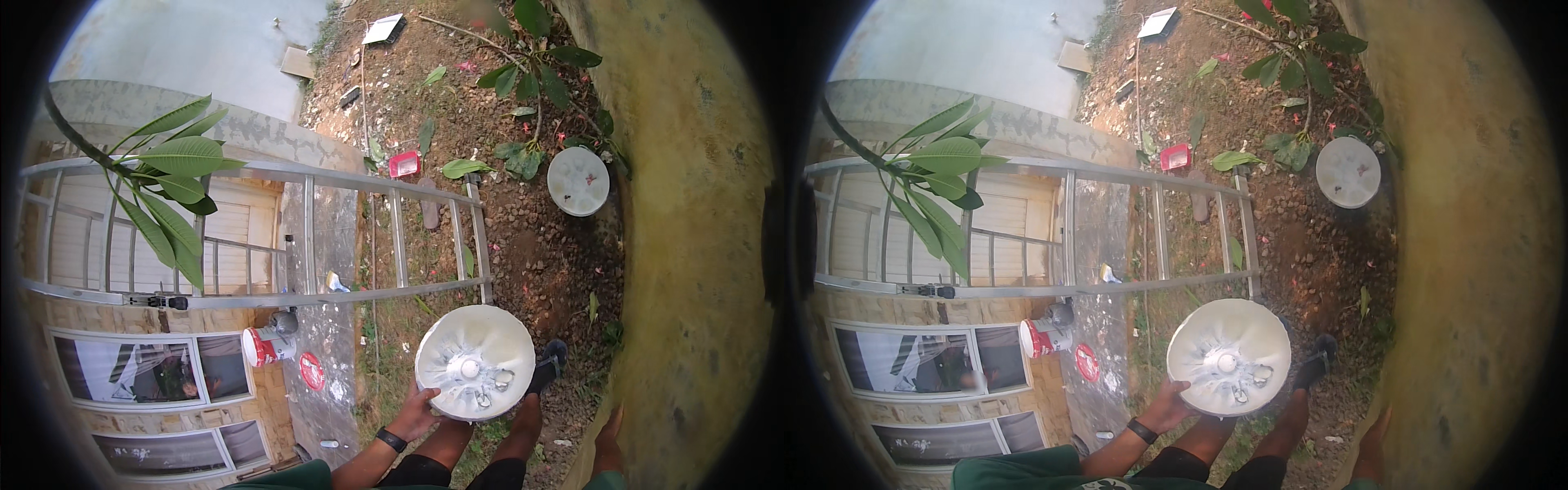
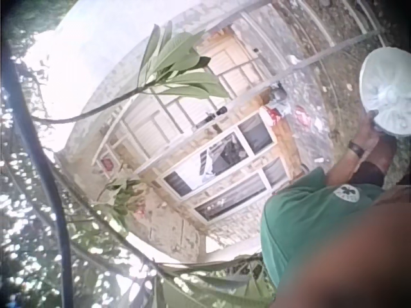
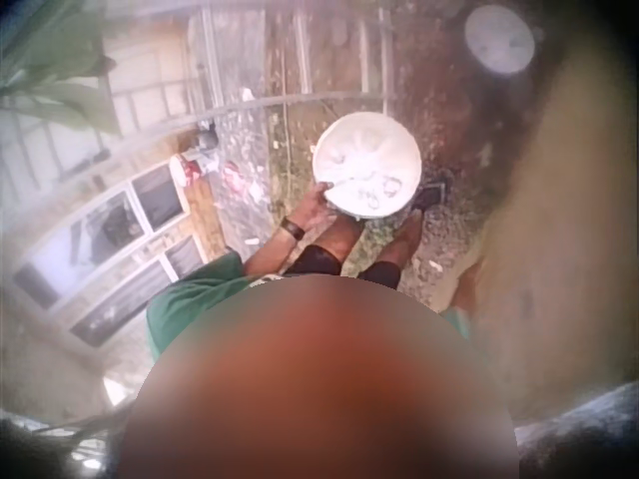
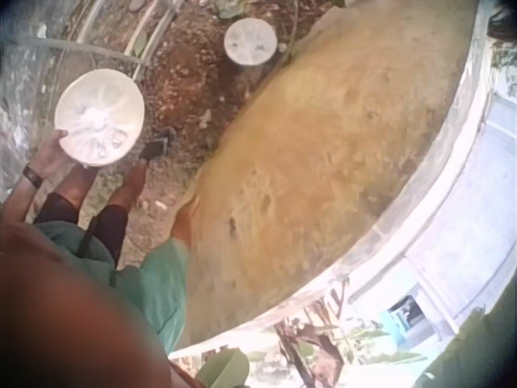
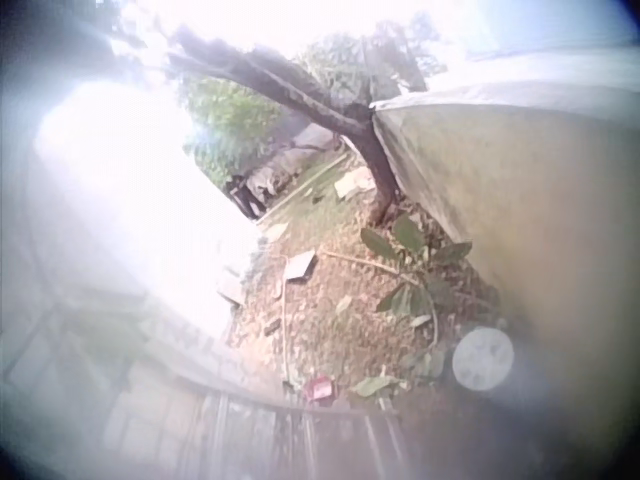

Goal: The person scoops white plaster from a bucket and applies it by hand to a curved concrete wall, smoothing the surface. They repeatedly refill the bucket and continue applying plaster along the wall.

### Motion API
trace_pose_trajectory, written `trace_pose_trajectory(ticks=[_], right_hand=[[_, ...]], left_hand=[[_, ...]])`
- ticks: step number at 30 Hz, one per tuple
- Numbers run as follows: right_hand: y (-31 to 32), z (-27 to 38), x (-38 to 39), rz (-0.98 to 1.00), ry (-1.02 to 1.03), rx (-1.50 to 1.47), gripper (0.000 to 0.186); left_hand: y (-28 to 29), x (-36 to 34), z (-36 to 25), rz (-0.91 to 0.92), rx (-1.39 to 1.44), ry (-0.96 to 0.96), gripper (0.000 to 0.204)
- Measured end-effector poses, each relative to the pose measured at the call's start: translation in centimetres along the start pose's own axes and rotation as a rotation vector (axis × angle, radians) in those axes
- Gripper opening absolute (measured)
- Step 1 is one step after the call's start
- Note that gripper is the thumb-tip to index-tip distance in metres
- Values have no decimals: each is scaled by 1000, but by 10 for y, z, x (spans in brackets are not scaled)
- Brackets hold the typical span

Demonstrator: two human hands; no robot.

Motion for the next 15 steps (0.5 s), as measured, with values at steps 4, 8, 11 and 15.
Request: trace_pose_trajectory(ticks=[4, 8, 11, 15], right_hand=[[40, -92, -48, -114, -171, -10, 79], [66, -149, -71, -157, -279, -5, 80], [66, -138, -79, -126, -252, 6, 81], [45, -69, -97, -40, -118, 23, 82]], left_hand=[[-9, 2, -3, 20, -49, -17, 79], [-27, 0, -3, 64, -17, -1, 78], [-45, -4, 4, 146, 98, 35, 75], [-45, -9, 15, 75, 62, 79, 73]])
Point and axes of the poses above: each hand's wrist, its own x-axis away from the middle knuckle, its own y-axis out of the back of the hand, z = x × y, the point moved 7 cm from there along -x, towards the middle knuckle, and after that the axes turned 6 degrees about -y, right-handed, at the moved point
